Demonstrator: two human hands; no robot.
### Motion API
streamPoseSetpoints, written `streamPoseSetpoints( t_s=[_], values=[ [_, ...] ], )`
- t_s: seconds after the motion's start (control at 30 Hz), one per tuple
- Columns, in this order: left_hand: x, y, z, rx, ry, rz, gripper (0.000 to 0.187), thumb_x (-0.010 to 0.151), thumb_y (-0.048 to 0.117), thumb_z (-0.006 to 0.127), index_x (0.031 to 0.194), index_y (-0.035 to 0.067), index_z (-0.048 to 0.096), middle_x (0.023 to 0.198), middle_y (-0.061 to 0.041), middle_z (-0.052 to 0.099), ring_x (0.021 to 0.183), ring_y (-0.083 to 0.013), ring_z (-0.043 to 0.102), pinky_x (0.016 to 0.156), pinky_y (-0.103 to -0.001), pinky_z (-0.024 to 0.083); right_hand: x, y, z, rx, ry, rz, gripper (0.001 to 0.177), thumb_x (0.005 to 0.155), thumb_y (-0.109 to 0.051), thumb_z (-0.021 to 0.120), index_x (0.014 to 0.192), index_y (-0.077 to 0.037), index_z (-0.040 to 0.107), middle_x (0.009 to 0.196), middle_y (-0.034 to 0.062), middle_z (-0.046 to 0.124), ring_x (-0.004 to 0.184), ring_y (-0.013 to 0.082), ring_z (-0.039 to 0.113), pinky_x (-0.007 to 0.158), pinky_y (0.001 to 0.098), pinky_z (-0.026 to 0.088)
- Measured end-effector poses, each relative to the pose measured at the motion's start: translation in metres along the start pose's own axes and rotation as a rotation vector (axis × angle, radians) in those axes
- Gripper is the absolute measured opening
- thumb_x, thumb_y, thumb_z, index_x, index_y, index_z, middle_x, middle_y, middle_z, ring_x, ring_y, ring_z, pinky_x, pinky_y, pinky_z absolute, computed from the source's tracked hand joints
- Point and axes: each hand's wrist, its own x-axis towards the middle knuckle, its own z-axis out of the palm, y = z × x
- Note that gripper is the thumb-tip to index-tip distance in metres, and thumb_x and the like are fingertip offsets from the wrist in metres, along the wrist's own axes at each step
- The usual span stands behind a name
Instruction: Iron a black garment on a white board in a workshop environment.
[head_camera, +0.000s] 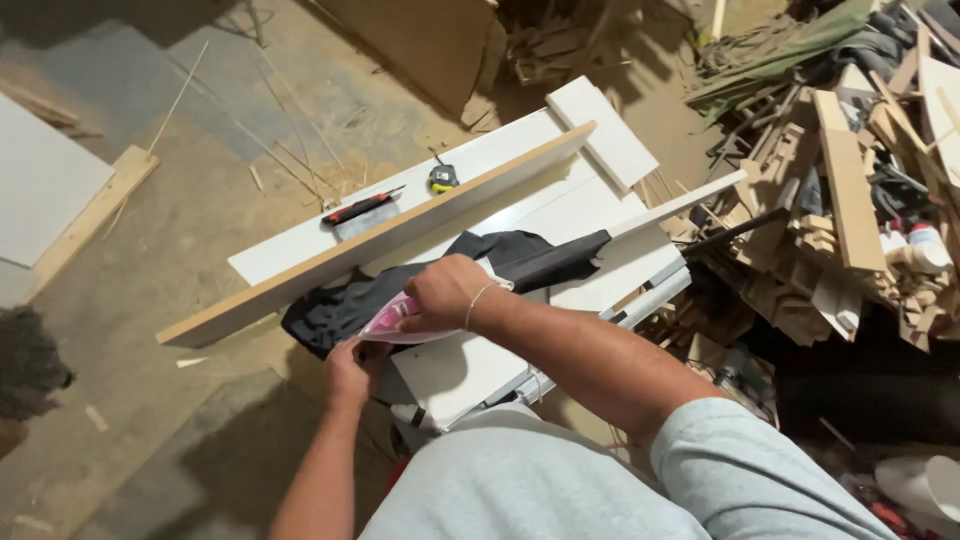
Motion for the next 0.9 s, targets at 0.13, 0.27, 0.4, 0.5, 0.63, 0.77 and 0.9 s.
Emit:
streamPoseSetpoints(
  t_s=[0.13, 0.27, 0.4, 0.5, 0.63, 0.77, 0.9],
  values=[
    [0.001, 0.007, -0.006, 0.054, 0.044, 0.022, 0.018, 0.086, 0.028, 0.068, 0.102, 0.020, 0.075, 0.091, -0.008, 0.073, 0.101, -0.0301, 0.069, 0.095, -0.045, 0.058, -0.021, 0.031, -0.004, 0.003, 0.010, 0.047, 0.052, 0.078, -0.074, 0.059, 0.093, -0.027, 0.076, 0.078, 0.0071, 0.076, 0.083, 0.0329, 0.077, 0.073, 0.0452, 0.060],
    [0.001, 0.001, -0.005, 0.023, 0.031, 0.003, 0.036, 0.083, 0.041, 0.078, 0.111, 0.018, 0.076, 0.102, -0.009, 0.074, 0.106, -0.0318, 0.069, 0.091, -0.045, 0.056, -0.063, 0.067, -0.022, 0.084, -0.078, 0.189, 0.048, 0.080, -0.065, 0.067, 0.101, -0.022, 0.070, 0.087, 0.0079, 0.075, 0.085, 0.0342, 0.073, 0.071, 0.0465, 0.055],
    [-0.008, 0.029, -0.024, 0.039, -0.044, -0.112, 0.043, 0.082, 0.035, 0.077, 0.118, 0.013, 0.076, 0.116, -0.012, 0.074, 0.110, -0.0351, 0.067, 0.093, -0.045, 0.052, -0.131, 0.121, -0.024, 0.405, -0.015, 0.393, 0.044, 0.085, -0.063, 0.071, 0.101, -0.023, 0.065, 0.091, 0.0022, 0.072, 0.081, 0.0225, 0.067, 0.069, 0.0365, 0.049],
    [-0.012, 0.028, -0.023, 0.068, -0.012, -0.097, 0.044, 0.083, 0.037, 0.076, 0.120, 0.012, 0.075, 0.116, -0.011, 0.075, 0.110, -0.0341, 0.067, 0.092, -0.045, 0.053, -0.187, 0.158, -0.029, 0.732, -0.047, 0.623, 0.029, 0.089, -0.034, 0.074, 0.113, -0.020, 0.070, 0.105, 0.0013, 0.076, 0.089, 0.0153, 0.070, 0.073, 0.0247, 0.059],
    [-0.021, 0.036, -0.031, 0.156, -0.008, -0.096, 0.043, 0.085, 0.038, 0.075, 0.122, 0.015, 0.075, 0.114, -0.008, 0.075, 0.109, -0.0325, 0.067, 0.089, -0.048, 0.054, -0.230, 0.198, -0.031, 0.807, -0.188, 0.854, 0.023, 0.092, -0.020, 0.072, 0.114, -0.015, 0.070, 0.105, 0.0044, 0.077, 0.089, 0.0126, 0.073, 0.069, 0.0200, 0.060],
    [-0.026, 0.039, -0.034, 0.251, 0.014, -0.137, 0.040, 0.087, 0.043, 0.069, 0.114, 0.014, 0.075, 0.105, -0.011, 0.074, 0.104, -0.0362, 0.065, 0.081, -0.050, 0.052, -0.256, 0.256, 0.027, 0.748, -0.016, 0.977, 0.037, 0.088, -0.031, 0.071, 0.123, -0.020, 0.072, 0.107, 0.0073, 0.079, 0.088, 0.0221, 0.073, 0.073, 0.0332, 0.055],
    [-0.029, 0.041, -0.038, 0.266, 0.063, -0.129, 0.032, 0.086, 0.037, 0.069, 0.108, 0.015, 0.076, 0.099, -0.013, 0.075, 0.096, -0.0373, 0.066, 0.080, -0.048, 0.051, -0.263, 0.258, 0.011, 1.060, 0.180, 1.139, 0.027, 0.097, -0.019, 0.069, 0.122, -0.010, 0.068, 0.098, 0.0158, 0.073, 0.082, 0.0281, 0.070, 0.063, 0.0383, 0.058]
  ],
)
